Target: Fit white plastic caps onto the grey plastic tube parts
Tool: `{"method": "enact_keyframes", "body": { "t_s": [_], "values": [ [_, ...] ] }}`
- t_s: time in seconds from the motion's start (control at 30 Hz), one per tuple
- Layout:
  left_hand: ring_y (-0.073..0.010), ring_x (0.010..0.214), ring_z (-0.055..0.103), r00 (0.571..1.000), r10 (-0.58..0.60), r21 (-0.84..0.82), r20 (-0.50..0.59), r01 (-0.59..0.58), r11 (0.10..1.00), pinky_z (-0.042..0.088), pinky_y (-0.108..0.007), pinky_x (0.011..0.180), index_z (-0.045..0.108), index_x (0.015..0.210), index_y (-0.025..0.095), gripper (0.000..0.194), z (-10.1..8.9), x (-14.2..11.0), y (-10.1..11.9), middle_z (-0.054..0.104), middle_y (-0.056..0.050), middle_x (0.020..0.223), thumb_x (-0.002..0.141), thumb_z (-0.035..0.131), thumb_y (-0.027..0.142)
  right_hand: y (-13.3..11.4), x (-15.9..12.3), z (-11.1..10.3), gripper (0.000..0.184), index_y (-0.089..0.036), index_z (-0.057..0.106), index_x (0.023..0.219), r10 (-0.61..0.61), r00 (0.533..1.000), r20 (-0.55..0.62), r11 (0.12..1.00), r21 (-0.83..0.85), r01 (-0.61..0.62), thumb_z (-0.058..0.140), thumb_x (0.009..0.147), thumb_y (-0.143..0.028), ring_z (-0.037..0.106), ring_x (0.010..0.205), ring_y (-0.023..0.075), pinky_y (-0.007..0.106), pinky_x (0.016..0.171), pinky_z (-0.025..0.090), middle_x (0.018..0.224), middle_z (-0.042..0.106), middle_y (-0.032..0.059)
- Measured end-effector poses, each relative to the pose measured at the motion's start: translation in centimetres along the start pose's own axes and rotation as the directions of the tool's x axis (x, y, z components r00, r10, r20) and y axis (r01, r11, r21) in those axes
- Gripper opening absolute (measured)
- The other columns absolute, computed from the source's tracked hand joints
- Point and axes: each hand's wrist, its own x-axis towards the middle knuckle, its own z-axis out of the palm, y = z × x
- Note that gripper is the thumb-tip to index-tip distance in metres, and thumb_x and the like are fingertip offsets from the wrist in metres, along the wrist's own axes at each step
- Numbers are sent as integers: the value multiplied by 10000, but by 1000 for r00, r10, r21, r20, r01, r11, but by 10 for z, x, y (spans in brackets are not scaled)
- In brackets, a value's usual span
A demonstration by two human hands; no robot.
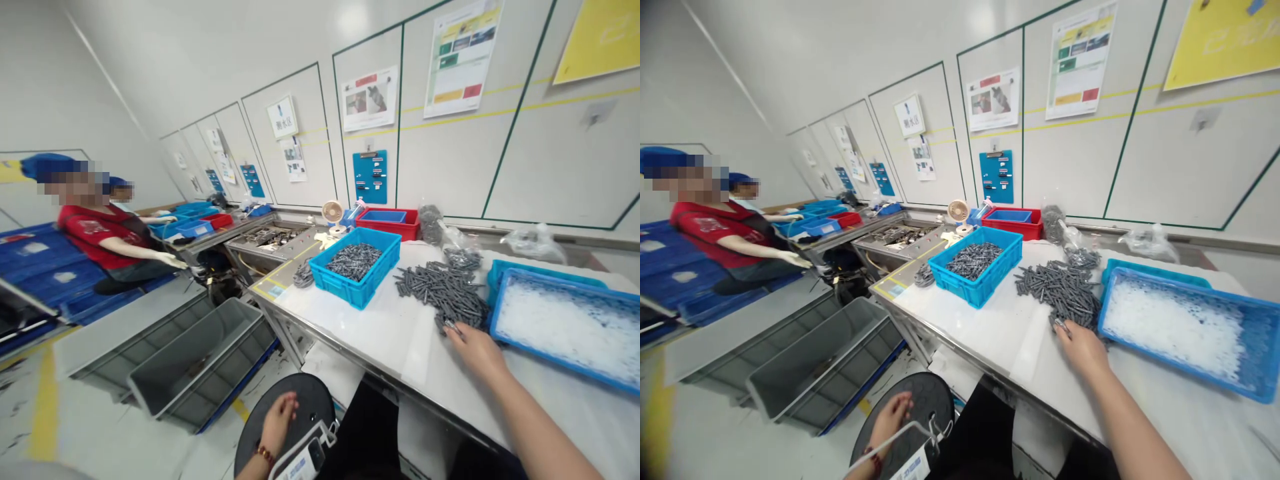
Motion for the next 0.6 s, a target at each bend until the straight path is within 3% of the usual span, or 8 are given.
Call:
{"method": "enact_keyframes", "body": {
  "t_s": [0.13, 0.27, 0.33, 0.47, 0.6],
  "values": [
    [-233, 718, 599, 947, 239, 10, -213, -243, 970, 496, -368, 684, 594, 855, 191, 456, -18, 43, 49, 620, -65, 784, 651, 477, 581, 0, 0, 0, 288, -218, 430, 634, 18, 1000, 16, 1000, -11, -18, 378, 876, -364, 584, 660, 194, 231, 536, 316, 626, 586, 23],
    [-245, 903, 581, 867, 397, 87, -300, -390, 917, 463, -373, 829, 609, 893, 171, 311, -30, 91, 103, 623, -105, 934, 750, 473, 411, 1, 1, 1, 288, -220, 421, 628, 16, 1000, 3, 1000, -14, -16, 375, 867, -374, 592, 668, 199, 232, 537, 329, 638, 597, 24],
    [-232, 887, 589, 851, 429, 136, -303, -407, 903, 464, -369, 836, 614, 918, 154, 273, -32, 122, 128, 627, -109, 949, 785, 459, 334, 1, 1, 3, 294, -223, 426, 626, 14, 1000, -13, 1000, -11, -15, 367, 858, -395, 593, 651, 200, 230, 528, 335, 636, 603, 22],
    [-208, 878, 601, 860, 427, 253, -278, -363, 897, 462, -365, 853, 616, 959, 122, 238, -34, 191, 176, 631, -116, 980, 847, 434, 228, 3, 3, 6, 318, -230, 446, 626, 11, 999, -39, 1000, 4, -10, 339, 832, -446, 593, 589, 200, 231, 507, 353, 600, 605, 19],
    [-190, 963, 572, 881, 432, 385, -192, -338, 859, 463, -402, 864, 578, 1025, 133, 227, -25, 256, 214, 596, -84, 1058, 877, 500, 287, 13, 7, 14, 348, -242, 483, 628, 16, 997, -79, 1000, 21, -15, 329, 786, -511, 606, 562, 215, 245, 487, 379, 565, 599, 20]
  ]
}}
